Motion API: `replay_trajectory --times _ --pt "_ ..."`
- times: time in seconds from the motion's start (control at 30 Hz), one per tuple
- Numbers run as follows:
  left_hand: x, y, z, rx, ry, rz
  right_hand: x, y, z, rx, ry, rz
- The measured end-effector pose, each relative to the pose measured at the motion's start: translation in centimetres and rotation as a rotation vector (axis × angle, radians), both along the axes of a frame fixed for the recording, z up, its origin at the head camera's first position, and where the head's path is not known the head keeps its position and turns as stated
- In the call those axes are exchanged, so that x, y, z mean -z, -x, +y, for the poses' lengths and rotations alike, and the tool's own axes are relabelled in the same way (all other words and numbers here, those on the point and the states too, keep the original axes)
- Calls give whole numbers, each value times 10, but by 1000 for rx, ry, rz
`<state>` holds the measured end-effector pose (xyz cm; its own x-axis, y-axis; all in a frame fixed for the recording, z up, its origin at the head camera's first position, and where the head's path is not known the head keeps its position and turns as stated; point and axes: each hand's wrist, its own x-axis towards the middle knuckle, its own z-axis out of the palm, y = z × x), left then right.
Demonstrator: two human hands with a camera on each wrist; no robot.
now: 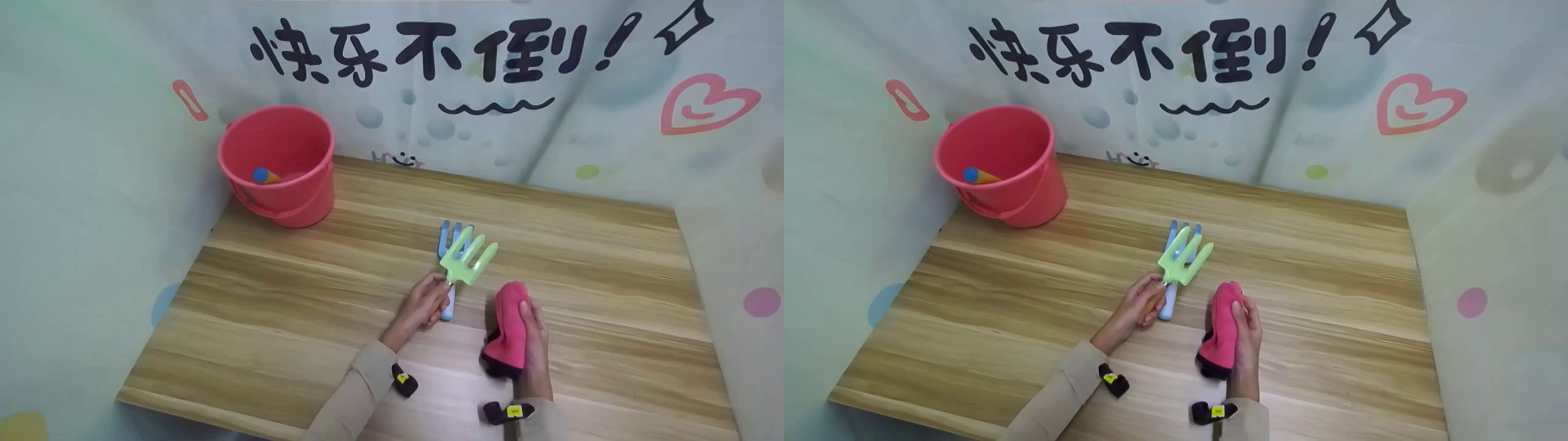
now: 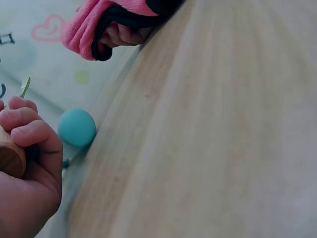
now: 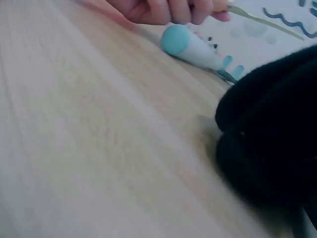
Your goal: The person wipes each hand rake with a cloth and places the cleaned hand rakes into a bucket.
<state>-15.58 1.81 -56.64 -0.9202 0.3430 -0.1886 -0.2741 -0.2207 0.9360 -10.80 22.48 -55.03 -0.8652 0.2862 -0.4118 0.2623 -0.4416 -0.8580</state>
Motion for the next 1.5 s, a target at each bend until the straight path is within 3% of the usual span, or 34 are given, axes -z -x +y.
replay_trajectory --times 0.17,0.27,0.37,0.53,0.67,0.87,1.2,1.5 --pt "5 7 -4 -24 -44 -40 -4 9 -11 -13 -63 32" --pt "7 8 -5 -23 -67 -22 -8 14 -24 -28 -175 119" --pt "8 7 -5 -17 -62 25 -13 17 -37 -74 -419 224" --pt "9 5 -6 -50 -30 75 -23 20 -60 -123 -960 424" --pt "10 4 -5 -95 20 78 -29 21 -75 -96 -1186 535" --pt "10 4 -7 -71 14 54 -29 23 -87 -84 -1297 590" --pt "7 9 -13 18 -137 -5 -30 33 -80 -224 -1394 461" --pt "7 12 -14 54 -127 -53 -34 34 -65 -275 -1452 405"
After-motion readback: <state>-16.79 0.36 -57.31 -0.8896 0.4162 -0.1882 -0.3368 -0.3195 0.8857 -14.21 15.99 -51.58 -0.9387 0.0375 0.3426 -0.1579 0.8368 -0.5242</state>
